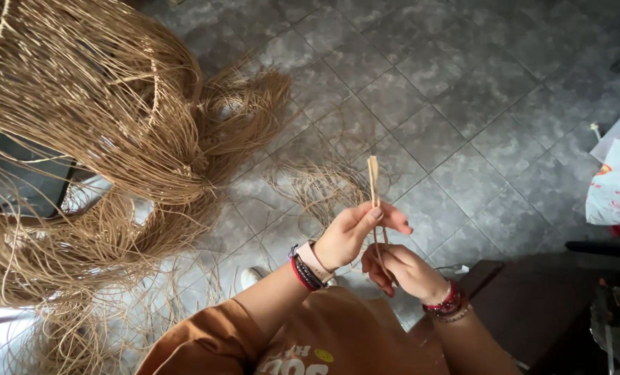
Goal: Weaving straw strands into a large circular frame to create a piece of furniture or decor.
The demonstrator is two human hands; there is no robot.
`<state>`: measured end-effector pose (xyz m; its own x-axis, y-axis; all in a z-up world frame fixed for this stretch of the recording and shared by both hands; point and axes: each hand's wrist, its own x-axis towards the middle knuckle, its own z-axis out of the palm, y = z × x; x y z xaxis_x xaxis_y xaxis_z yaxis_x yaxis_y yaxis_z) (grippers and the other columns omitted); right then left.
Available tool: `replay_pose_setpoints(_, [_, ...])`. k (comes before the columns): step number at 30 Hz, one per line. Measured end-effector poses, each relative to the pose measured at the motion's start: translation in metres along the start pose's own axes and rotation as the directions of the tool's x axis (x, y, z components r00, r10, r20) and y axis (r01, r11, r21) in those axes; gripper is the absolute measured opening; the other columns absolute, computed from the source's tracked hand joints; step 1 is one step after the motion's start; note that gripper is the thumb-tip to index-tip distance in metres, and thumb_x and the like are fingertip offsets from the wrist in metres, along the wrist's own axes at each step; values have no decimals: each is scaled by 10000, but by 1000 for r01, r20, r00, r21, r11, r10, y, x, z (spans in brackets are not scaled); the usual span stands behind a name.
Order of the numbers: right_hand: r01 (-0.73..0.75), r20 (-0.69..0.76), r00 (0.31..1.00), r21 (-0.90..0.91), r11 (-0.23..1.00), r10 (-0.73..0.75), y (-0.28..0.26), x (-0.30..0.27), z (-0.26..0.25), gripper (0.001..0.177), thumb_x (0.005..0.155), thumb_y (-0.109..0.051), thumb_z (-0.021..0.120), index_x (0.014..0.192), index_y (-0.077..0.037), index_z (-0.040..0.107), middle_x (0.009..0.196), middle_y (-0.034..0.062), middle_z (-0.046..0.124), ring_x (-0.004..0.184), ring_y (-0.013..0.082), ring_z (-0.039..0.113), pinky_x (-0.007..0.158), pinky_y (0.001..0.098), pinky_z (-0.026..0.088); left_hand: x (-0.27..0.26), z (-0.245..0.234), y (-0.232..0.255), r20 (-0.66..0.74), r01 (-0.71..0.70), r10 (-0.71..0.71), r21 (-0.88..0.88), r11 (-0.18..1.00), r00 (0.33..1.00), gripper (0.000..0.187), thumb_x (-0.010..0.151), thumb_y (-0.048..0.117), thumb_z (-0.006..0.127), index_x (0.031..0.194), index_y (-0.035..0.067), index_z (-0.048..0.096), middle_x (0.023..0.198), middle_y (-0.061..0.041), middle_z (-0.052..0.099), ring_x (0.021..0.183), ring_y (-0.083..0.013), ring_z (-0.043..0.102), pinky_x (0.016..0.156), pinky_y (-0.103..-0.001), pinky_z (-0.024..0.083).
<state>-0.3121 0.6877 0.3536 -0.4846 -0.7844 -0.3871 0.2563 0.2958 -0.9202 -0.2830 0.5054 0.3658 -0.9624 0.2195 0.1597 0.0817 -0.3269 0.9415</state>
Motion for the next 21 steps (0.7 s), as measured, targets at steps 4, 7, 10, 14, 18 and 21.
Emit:
replay_pose_setpoints(4, [183, -70, 981, 29, 983, -180, 17, 1, -6, 362, 1029, -104, 366, 890, 35, 669, 521, 68, 513, 391, 133, 488, 387, 258, 381, 5, 4, 2, -197, -70, 70, 7, 998, 978, 351, 1145, 252, 412, 978, 80, 670, 934, -75, 775, 1061, -175, 674, 1067, -356, 460])
replay_pose_setpoints(7, [182, -246, 954, 21, 983, -172, 18, -12, -12, 312, 1028, -109, 434, 952, 31, 702, 562, 0, 449, 477, 64, 397, 451, 209, 310, 7, -8, 13, -375, -105, 98, 2, 994, 922, 392, 1128, 314, 415, 930, 88, 665, 922, -92, 776, 954, -181, 666, 960, -323, 469])
replay_pose_setpoints(10, [91, -402, 904, -154, 984, -146, 34, -24, -44, 250, 1018, -136, 541, 946, -9, 745, 659, 48, 604, 597, 98, 491, 520, 257, 439, 6, -40, 1, -578, -210, 139, -59, 976, 804, 399, 1131, 331, 370, 926, 84, 607, 952, -178, 774, 935, -240, 705, 897, -314, 497])
replay_pose_setpoints(14, [-79, -467, 866, -482, 873, -179, 38, -41, -86, 174, 945, -168, 688, 902, -66, 822, 686, 97, 769, 648, 130, 616, 562, 299, 551, -14, -80, -24, -679, -172, 116, -15, 985, 725, 354, 1137, 336, 357, 982, 81, 547, 1066, -222, 756, 1067, -280, 722, 942, -377, 555])
replay_pose_setpoints(18, [-95, -423, 875, -625, 775, -233, -3, -32, -73, 134, 906, -153, 724, 931, -63, 819, 760, 135, 794, 704, 213, 738, 646, 355, 592, -43, -73, 13, -639, 703, -294, 625, 339, 711, 614, 1015, 666, 351, 1057, 127, 642, 989, -227, 753, 1039, -435, 707, 923, -582, 541])
replay_pose_setpoints(21, [-31, -299, 923, -685, 728, -242, -44, -6, -42, 135, 886, -112, 692, 897, -96, 825, 750, 127, 795, 709, 225, 762, 668, 365, 603, -54, -37, 26, -555, 523, 148, 827, 204, 819, 360, 880, 560, 661, 711, 246, 606, 651, 3, 660, 652, -270, 712, 592, -423, 566])
